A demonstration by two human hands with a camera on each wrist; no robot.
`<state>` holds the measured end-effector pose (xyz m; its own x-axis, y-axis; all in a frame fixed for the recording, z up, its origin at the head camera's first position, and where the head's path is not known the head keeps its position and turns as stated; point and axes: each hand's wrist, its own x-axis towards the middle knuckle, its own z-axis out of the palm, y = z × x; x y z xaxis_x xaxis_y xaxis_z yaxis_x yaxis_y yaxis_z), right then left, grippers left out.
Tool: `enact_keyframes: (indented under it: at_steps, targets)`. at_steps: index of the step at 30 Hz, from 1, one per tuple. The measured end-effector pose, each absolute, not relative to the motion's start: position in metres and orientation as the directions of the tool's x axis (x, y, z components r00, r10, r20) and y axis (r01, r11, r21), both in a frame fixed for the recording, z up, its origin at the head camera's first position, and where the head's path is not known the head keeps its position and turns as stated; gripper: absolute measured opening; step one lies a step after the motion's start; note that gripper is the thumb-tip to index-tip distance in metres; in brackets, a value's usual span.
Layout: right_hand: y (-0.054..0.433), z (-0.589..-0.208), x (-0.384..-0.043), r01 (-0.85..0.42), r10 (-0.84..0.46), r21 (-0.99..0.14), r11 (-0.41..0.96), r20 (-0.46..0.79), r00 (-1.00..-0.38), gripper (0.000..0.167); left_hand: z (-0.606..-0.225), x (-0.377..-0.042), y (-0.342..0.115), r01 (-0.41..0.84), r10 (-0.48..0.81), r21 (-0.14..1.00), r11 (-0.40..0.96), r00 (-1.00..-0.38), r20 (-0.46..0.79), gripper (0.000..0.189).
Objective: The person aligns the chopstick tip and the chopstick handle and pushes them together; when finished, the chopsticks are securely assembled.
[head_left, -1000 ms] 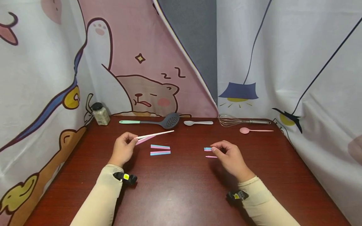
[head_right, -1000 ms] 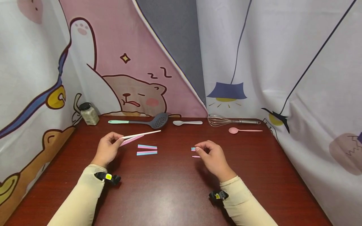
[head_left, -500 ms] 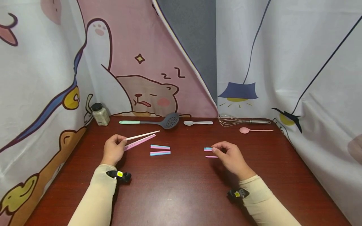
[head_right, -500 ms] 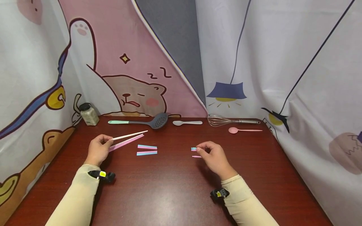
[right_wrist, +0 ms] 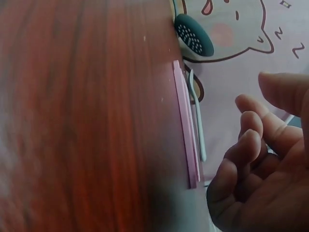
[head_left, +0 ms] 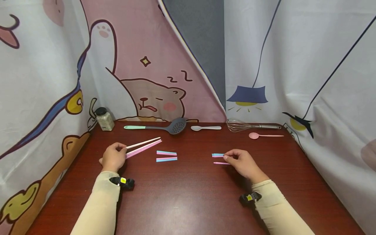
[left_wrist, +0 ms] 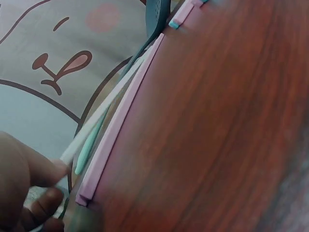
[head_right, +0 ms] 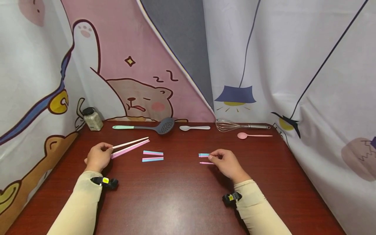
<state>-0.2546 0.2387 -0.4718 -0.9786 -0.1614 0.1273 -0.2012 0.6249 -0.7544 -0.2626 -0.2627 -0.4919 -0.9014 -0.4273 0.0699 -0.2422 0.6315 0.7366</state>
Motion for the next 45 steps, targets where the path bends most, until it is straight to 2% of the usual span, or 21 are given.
enact_keyframes:
  at_steps: [8,18,24,28,32,37,45]
  targets:
    - [0.250,-0.476,-0.260,-0.134,-0.132,-0.748,0.650,0.063,-0.989,0.016,-0.491,-0.261,-0.265,-0.290,-0.376,0.652,0.701,-0.927,-0.009,0.025]
    - [0.259,-0.479,-0.262,-0.045,-0.143,-0.739,0.672,-0.070,-0.987,0.017,-0.488,-0.262,-0.262,-0.282,-0.353,0.634,0.720,-0.935,-0.015,0.024]
    - [0.259,-0.482,-0.262,-0.053,-0.171,-0.739,0.671,-0.085,-0.982,0.015,-0.488,-0.264,-0.253,-0.144,-0.296,0.655,0.742,-0.947,0.127,0.023]
    - [0.259,-0.482,-0.262,-0.056,-0.178,-0.734,0.677,-0.090,-0.980,0.016,-0.488,-0.264,-0.239,0.015,-0.192,0.685,0.728,-0.955,0.225,0.018]
    - [0.257,-0.481,-0.261,-0.055,-0.180,-0.730,0.681,-0.094,-0.979,0.015,-0.488,-0.264,-0.225,0.136,-0.080,0.691,0.710,-0.959,0.272,0.013]
    - [0.256,-0.480,-0.260,-0.057,-0.180,-0.722,0.690,-0.095,-0.979,0.014,-0.487,-0.260,-0.208,0.218,0.037,0.674,0.706,-0.961,0.273,0.011]
    - [0.256,-0.478,-0.258,-0.064,-0.178,-0.702,0.709,-0.091,-0.980,0.012,-0.483,-0.252,-0.188,0.239,0.185,0.636,0.734,-0.971,0.152,0.012]
